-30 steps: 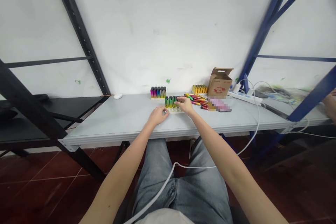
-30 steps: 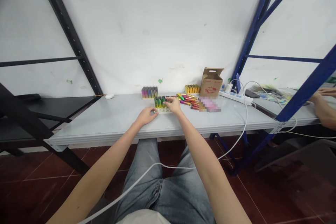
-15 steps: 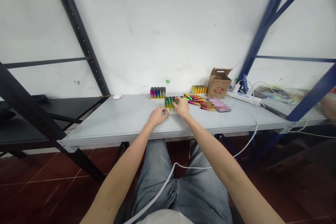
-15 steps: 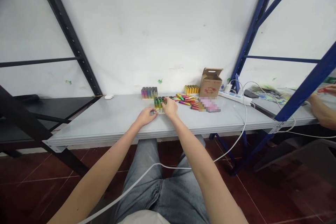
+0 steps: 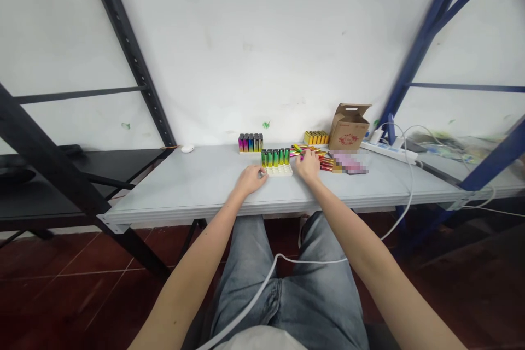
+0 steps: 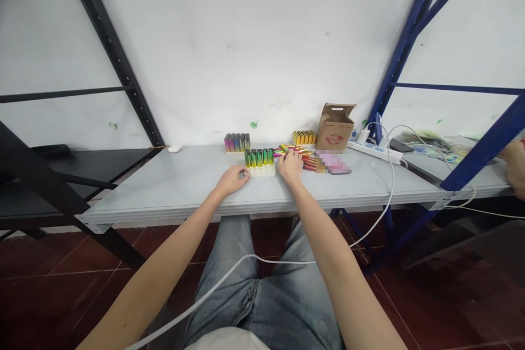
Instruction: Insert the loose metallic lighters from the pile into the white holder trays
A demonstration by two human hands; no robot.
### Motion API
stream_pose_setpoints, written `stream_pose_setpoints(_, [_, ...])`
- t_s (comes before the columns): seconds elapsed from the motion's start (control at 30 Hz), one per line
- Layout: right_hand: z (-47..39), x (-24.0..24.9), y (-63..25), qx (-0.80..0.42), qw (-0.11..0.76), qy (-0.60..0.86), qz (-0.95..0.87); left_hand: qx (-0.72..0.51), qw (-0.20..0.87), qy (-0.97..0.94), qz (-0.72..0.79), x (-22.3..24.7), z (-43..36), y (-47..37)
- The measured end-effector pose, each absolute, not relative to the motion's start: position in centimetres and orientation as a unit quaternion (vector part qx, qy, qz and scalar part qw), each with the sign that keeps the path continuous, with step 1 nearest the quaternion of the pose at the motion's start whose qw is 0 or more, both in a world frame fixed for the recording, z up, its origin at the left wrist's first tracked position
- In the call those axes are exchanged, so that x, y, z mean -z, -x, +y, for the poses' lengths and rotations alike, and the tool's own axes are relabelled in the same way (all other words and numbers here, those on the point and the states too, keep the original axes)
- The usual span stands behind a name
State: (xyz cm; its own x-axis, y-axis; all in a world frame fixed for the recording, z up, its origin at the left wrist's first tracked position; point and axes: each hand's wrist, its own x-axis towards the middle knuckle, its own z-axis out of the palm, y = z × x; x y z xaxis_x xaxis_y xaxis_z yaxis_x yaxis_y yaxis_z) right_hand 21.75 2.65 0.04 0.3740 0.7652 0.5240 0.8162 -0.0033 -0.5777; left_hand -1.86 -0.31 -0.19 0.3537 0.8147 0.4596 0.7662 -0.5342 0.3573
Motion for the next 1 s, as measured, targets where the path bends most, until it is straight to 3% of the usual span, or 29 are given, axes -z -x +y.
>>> stream_pose_setpoints(0.27, [5.9,0.4,-22.8,0.046,0.283,0.710,-0.643,-0.291,0.020,-0.822,0.490,-0.2,-1.1,1.7])
stream_pose_setpoints(0.47, [8.0,0.4,-22.4,0.001,0.226,0.722,-0.654,-0.297,0.018,-0.823,0.484,0.2,-0.6,1.9])
stream_pose_setpoints(0.67, [7.8,0.3,-22.4,0.050,0.275,0.699,-0.658,-0.298,0.023,-0.823,0.483,0.2,-0.6,2.0])
stream_pose_setpoints(1.0, [2.2,0.5,-22.5,0.075,0.447,0.583,-0.674,-0.312,0.041,-0.819,0.480,0.3,-0.4,2.0])
